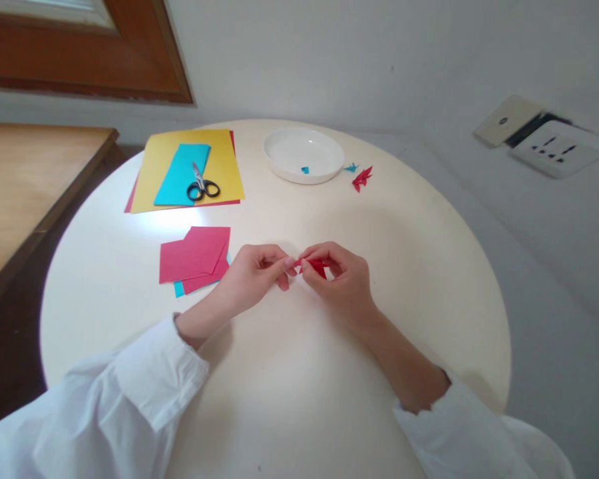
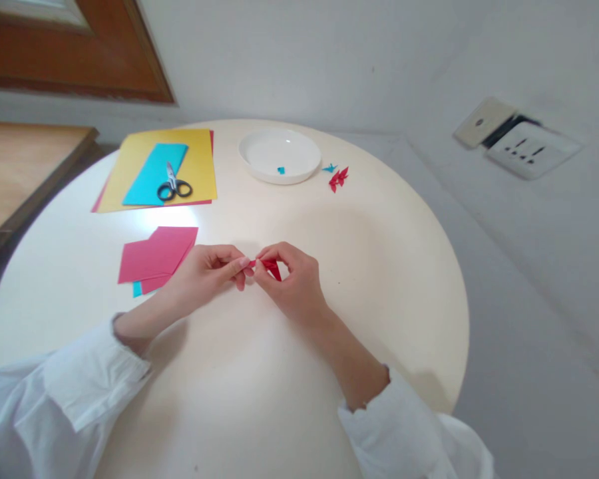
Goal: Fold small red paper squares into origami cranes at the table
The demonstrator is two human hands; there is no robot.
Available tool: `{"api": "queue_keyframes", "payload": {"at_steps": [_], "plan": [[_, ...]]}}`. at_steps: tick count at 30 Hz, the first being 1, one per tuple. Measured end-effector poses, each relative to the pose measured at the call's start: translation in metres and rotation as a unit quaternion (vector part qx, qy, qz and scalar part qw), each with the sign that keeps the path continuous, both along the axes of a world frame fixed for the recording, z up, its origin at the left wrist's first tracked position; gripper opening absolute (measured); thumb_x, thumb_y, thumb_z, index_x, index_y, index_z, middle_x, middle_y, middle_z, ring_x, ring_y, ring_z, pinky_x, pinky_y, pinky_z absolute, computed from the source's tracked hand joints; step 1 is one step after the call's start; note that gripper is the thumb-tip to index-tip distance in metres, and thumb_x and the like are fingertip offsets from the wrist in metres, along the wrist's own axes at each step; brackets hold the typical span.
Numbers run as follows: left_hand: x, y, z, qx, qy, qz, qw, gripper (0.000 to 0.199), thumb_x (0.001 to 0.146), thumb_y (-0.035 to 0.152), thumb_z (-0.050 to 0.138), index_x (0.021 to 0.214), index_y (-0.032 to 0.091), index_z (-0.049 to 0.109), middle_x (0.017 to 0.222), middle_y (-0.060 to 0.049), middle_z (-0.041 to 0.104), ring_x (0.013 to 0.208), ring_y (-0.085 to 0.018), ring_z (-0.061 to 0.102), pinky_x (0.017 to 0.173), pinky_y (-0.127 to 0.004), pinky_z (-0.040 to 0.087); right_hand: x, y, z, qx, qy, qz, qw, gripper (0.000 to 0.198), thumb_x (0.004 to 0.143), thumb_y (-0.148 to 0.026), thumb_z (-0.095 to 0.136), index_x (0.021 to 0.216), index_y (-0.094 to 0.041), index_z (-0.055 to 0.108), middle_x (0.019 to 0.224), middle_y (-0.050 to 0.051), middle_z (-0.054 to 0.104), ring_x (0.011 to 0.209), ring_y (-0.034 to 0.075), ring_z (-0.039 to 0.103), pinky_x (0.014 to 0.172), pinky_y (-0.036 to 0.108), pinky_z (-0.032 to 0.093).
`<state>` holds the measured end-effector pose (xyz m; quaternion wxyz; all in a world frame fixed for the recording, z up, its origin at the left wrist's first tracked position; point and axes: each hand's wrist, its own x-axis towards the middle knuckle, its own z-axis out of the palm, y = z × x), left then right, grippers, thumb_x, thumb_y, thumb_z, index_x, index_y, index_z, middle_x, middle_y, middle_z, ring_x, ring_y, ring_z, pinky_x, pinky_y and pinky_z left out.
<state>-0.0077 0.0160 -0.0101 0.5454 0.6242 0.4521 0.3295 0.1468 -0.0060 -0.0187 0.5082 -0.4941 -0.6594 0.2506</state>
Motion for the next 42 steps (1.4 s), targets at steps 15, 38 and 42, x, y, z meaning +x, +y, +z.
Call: {"api": "queue_keyframes", "payload": {"at_steps": [15,38,42], "plan": [[0.0014,0.0003,0.0005,-0.013,-0.004,0.018,1.0,0.036,0.081,0.041,0.05,0.063,0.013,0.063,0.05,-0.002,0.059,0.049,-0.012,0.057,0.051,-0.023,0.044,0.0014,0.0014,-0.0019,-0.004,0.015,-0.004,1.0,0.007,0.069,-0.015,0.059,0.064,-0.019,0.057,0.07,-0.001,0.066,0.064,0.012,0.061,0.062,0.025,0.05],[0.0019,-0.0009,0.0067,-0.021,0.003,0.042,0.999,0.033,0.081,0.036,0.049,0.061,0.014,0.062,0.047,-0.001,0.057,0.047,-0.012,0.054,0.051,-0.023,0.042,0.0015,0.0005,-0.0014,-0.011,0.041,0.0,0.999,0.008,0.068,-0.012,0.059,0.064,-0.019,0.056,0.073,0.0,0.066,0.067,0.013,0.062,0.065,0.026,0.05],[0.002,-0.0006,0.004,-0.013,-0.022,0.045,0.999,0.032,0.078,0.039,0.052,0.058,0.015,0.057,0.053,-0.002,0.058,0.048,-0.011,0.053,0.052,-0.024,0.043,0.001,0.0007,-0.0014,-0.011,0.048,-0.003,0.999,0.007,0.068,-0.013,0.059,0.064,-0.019,0.056,0.072,0.0,0.066,0.066,0.013,0.062,0.066,0.027,0.05]]}}
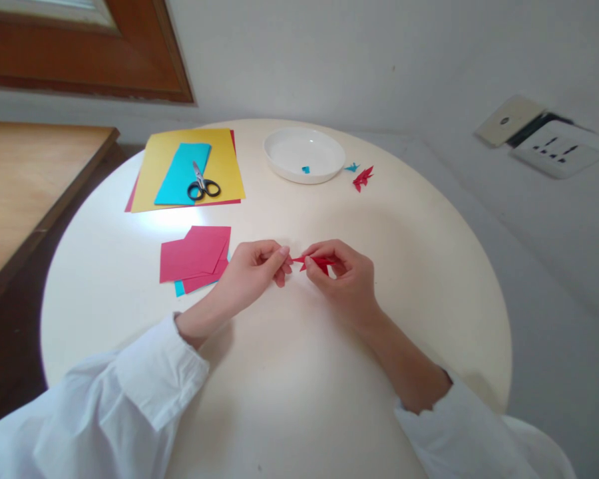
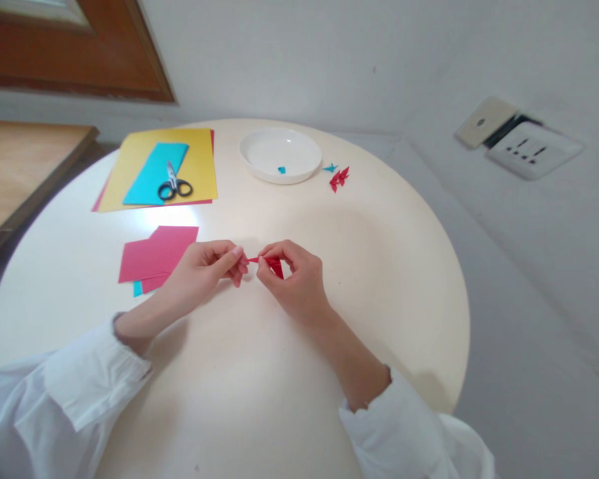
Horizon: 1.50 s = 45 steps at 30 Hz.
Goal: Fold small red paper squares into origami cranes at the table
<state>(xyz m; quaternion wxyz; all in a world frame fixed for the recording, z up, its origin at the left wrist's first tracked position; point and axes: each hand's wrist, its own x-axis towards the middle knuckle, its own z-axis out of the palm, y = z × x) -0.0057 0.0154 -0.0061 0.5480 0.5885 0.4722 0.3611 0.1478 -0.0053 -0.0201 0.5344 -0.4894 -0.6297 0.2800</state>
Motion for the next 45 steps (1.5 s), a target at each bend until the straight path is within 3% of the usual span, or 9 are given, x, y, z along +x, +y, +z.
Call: {"api": "queue_keyframes", "payload": {"at_steps": [11,36,45], "plan": [[-0.0001,-0.0027,0.003,0.006,0.004,-0.015,1.0,0.019,0.075,0.03,0.058,0.063,0.015,0.054,0.053,0.002,0.054,0.05,-0.009,0.05,0.048,-0.02,0.037,-0.0012,-0.0001,0.003,-0.005,-0.002,-0.011,1.0,0.005,0.068,-0.015,0.059,0.064,-0.019,0.058,0.071,0.001,0.066,0.063,0.013,0.06,0.061,0.027,0.05],[-0.0006,-0.0029,0.0026,0.015,0.016,-0.001,1.0,0.022,0.075,0.034,0.056,0.063,0.016,0.054,0.052,0.002,0.053,0.049,-0.009,0.048,0.047,-0.021,0.035,-0.0028,-0.0001,0.0033,0.003,0.0,-0.011,1.0,0.007,0.067,-0.014,0.058,0.063,-0.019,0.057,0.071,0.0,0.066,0.063,0.013,0.06,0.06,0.026,0.05],[0.0003,-0.0015,0.0048,0.004,-0.001,0.019,1.0,0.021,0.074,0.033,0.056,0.062,0.015,0.056,0.052,0.001,0.054,0.051,-0.01,0.05,0.051,-0.023,0.04,-0.0001,0.0004,0.0025,0.004,0.003,-0.016,1.0,0.005,0.069,-0.016,0.059,0.065,-0.019,0.058,0.072,0.001,0.066,0.064,0.013,0.061,0.061,0.027,0.051]]}}
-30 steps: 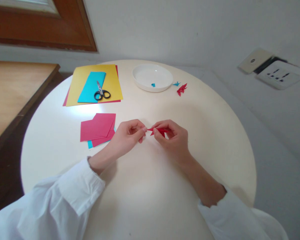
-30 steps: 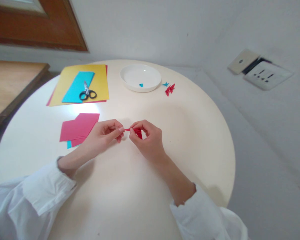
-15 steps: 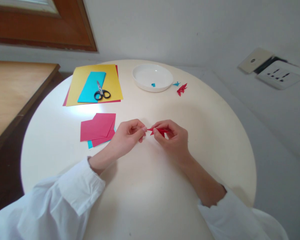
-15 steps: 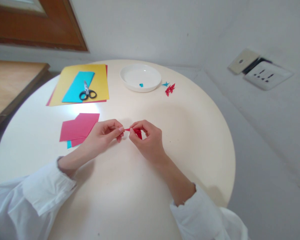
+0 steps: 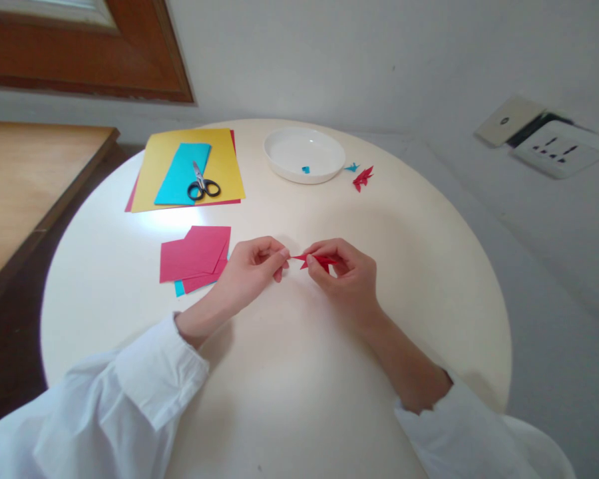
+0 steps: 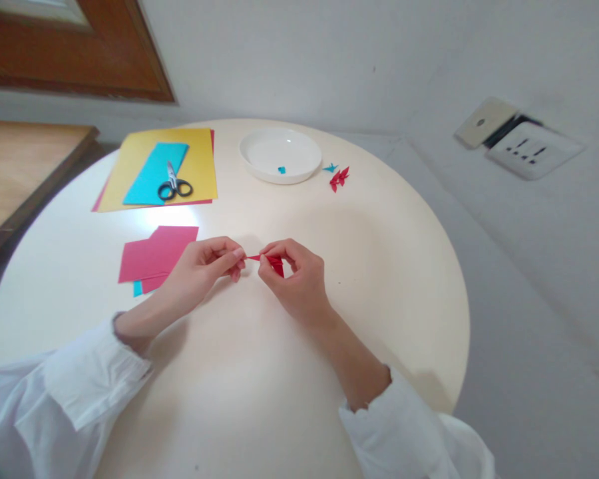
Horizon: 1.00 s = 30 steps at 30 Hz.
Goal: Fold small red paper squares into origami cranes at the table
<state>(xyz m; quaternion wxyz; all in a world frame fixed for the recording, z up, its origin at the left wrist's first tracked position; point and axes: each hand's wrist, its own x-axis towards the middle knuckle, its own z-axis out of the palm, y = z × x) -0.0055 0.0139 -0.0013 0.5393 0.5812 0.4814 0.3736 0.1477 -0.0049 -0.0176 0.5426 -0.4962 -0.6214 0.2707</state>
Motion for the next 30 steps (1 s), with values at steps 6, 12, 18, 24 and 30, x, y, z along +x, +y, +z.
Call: {"api": "queue_keyframes", "payload": {"at_steps": [6,12,18,24,30], "plan": [[-0.0005,-0.0011,-0.0044,0.012,0.022,-0.043,0.999,0.024,0.073,0.038,0.062,0.071,0.014,0.064,0.06,-0.001,0.059,0.052,-0.01,0.05,0.047,-0.02,0.036,-0.001,-0.0003,-0.0006,-0.004,0.001,0.013,1.0,0.006,0.069,-0.017,0.06,0.064,-0.019,0.057,0.071,0.001,0.066,0.064,0.013,0.061,0.06,0.026,0.051],[-0.0004,-0.0004,-0.0078,0.029,0.03,-0.048,0.998,0.023,0.075,0.035,0.059,0.07,0.014,0.068,0.059,-0.001,0.061,0.051,-0.009,0.05,0.047,-0.02,0.038,-0.0007,-0.0009,-0.0024,-0.002,0.011,0.032,0.999,0.007,0.069,-0.017,0.061,0.064,-0.019,0.057,0.072,0.002,0.066,0.065,0.014,0.062,0.063,0.028,0.052],[-0.0002,-0.0004,-0.0068,0.029,0.016,-0.041,0.999,0.021,0.074,0.033,0.06,0.067,0.015,0.067,0.057,-0.001,0.06,0.05,-0.009,0.05,0.047,-0.02,0.038,0.0002,-0.0013,-0.003,0.012,0.004,0.038,0.999,0.008,0.071,-0.017,0.061,0.064,-0.019,0.057,0.075,0.003,0.067,0.067,0.014,0.063,0.063,0.029,0.052],[0.0004,-0.0013,-0.0055,0.01,-0.003,-0.034,0.999,0.022,0.074,0.034,0.06,0.067,0.014,0.066,0.049,0.001,0.054,0.046,-0.008,0.045,0.044,-0.021,0.033,-0.0004,-0.0012,-0.0019,0.023,0.003,0.043,0.999,0.009,0.071,-0.015,0.061,0.064,-0.019,0.056,0.077,0.004,0.067,0.07,0.015,0.064,0.064,0.029,0.053],[0.0015,-0.0022,-0.0033,-0.009,-0.024,-0.049,0.998,0.021,0.072,0.032,0.062,0.068,0.013,0.066,0.054,0.0,0.058,0.051,-0.009,0.051,0.051,-0.022,0.038,-0.001,-0.0012,-0.0015,0.04,-0.015,0.041,0.998,0.01,0.071,-0.014,0.061,0.063,-0.019,0.057,0.078,0.005,0.068,0.069,0.015,0.065,0.063,0.029,0.054]]}}
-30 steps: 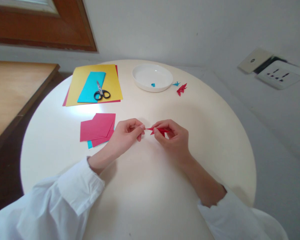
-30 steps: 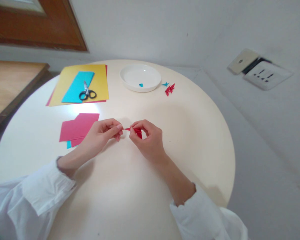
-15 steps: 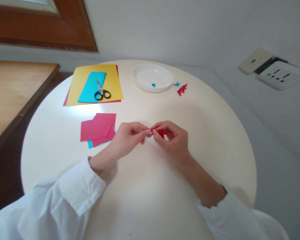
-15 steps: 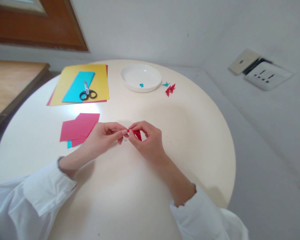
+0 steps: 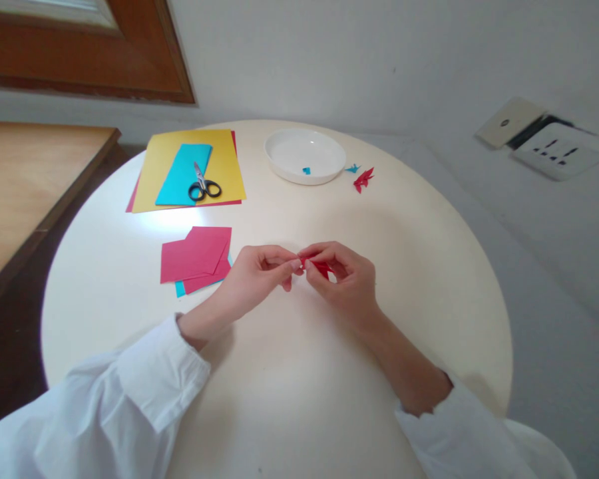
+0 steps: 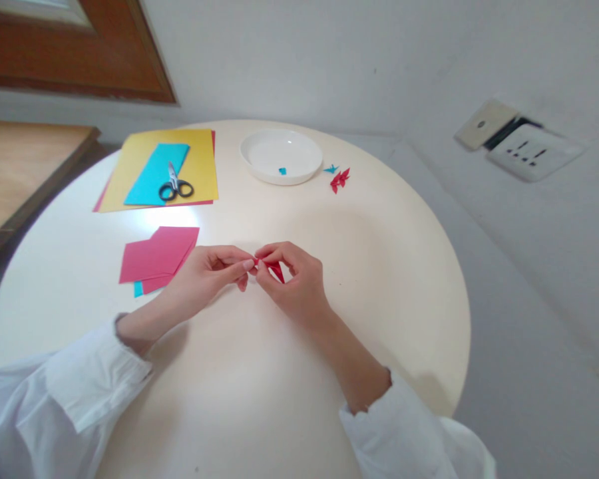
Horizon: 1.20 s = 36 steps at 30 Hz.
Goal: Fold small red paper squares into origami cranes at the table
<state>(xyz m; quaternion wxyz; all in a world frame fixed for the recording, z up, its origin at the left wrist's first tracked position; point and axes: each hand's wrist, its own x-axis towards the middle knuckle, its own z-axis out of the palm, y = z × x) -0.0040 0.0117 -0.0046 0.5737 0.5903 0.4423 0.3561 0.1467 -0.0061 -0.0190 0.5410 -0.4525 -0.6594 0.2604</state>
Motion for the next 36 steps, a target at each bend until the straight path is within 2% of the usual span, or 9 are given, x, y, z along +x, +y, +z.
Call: {"api": "queue_keyframes", "payload": {"at_steps": [5,14,28,36], "plan": [[0.0007,-0.0002,-0.0002,-0.03,-0.018,-0.009,0.999,0.02,0.071,0.032,0.062,0.07,0.012,0.067,0.056,-0.001,0.059,0.052,-0.01,0.052,0.054,-0.023,0.041,0.0004,-0.0002,-0.0023,0.016,-0.017,0.011,1.0,0.009,0.072,-0.013,0.061,0.065,-0.019,0.057,0.081,0.006,0.069,0.072,0.015,0.066,0.063,0.029,0.054],[0.002,-0.0012,0.0025,-0.018,-0.011,0.018,1.0,0.018,0.072,0.029,0.061,0.065,0.013,0.066,0.049,0.001,0.057,0.049,-0.009,0.05,0.051,-0.022,0.039,0.0013,0.0009,-0.0055,0.02,-0.021,-0.005,1.0,0.006,0.074,-0.016,0.061,0.069,-0.019,0.058,0.086,0.007,0.068,0.077,0.017,0.066,0.069,0.032,0.056],[0.0007,-0.0013,-0.0025,-0.004,0.01,0.008,1.0,0.021,0.074,0.032,0.059,0.067,0.013,0.066,0.05,0.0,0.057,0.049,-0.01,0.049,0.047,-0.022,0.035,-0.0014,0.0002,-0.0024,0.026,-0.037,-0.026,0.999,0.008,0.073,-0.015,0.06,0.066,-0.018,0.058,0.083,0.006,0.069,0.073,0.016,0.066,0.066,0.03,0.056],[0.0013,-0.0011,-0.0016,-0.005,-0.015,0.012,1.0,0.015,0.07,0.027,0.061,0.067,0.013,0.066,0.051,0.0,0.058,0.049,-0.009,0.051,0.049,-0.022,0.039,-0.001,0.0004,-0.0017,0.012,-0.035,-0.026,0.999,0.009,0.072,-0.016,0.061,0.065,-0.019,0.057,0.084,0.005,0.068,0.074,0.015,0.065,0.067,0.03,0.056]]}}
